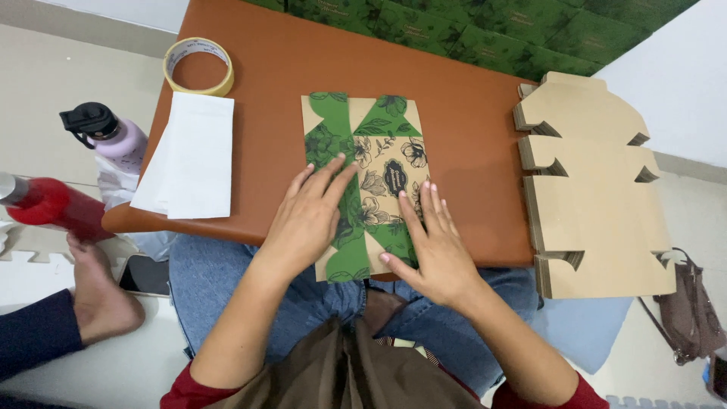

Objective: Folding and assembling small cardboard boxes from flat templates and adding decorative sleeves.

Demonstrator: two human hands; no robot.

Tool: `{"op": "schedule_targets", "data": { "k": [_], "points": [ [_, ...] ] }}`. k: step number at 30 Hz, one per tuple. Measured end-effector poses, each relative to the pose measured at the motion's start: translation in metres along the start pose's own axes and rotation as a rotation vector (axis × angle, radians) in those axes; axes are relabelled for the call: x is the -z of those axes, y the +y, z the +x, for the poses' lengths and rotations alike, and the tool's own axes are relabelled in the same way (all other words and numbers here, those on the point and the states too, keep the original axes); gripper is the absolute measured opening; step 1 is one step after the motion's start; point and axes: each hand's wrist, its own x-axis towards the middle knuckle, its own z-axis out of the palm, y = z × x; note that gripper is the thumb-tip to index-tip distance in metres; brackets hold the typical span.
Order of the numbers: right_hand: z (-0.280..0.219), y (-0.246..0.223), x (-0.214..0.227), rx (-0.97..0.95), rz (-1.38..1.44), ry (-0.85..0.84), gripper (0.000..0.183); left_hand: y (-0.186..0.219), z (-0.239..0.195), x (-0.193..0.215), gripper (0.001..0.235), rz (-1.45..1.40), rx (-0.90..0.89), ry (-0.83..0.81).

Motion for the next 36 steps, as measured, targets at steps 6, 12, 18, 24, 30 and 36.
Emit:
{"op": "schedule_targets", "data": {
  "k": [6,12,18,24,30,36],
  "points": [
    [-0.02,0.047,-0.024,0.011,-0.282,0.363,0.028,0.002,-0.004,0.001,0.064,-0.112,0.046,0.111],
    [0.015,0.074,0.039,-0.114,-0.016,0.746,0.017,0.007,-0.004,-0.001,0.055,-0.006,-0.058,0.164],
    [0.099,0.123,0.057,-0.155,0.166,0.938,0.012,0.039,-0.005,-0.046,0.046,0.106,-0.213,0.139],
    [0.156,0.148,0.052,-0.379,0.138,0.667,0.036,0.033,0.023,-0.05,0.049,0.09,-0.169,0.067],
    [0.101,0.086,0.081,-0.332,0.151,0.455,0.067,0.038,0.031,-0.026,0.074,0.193,-0.139,0.087],
    [0.009,0.07,0.068,-0.187,0.274,0.191,0.037,0.026,0.032,-0.027,0.073,0.216,-0.204,0.228]
  ]
}}
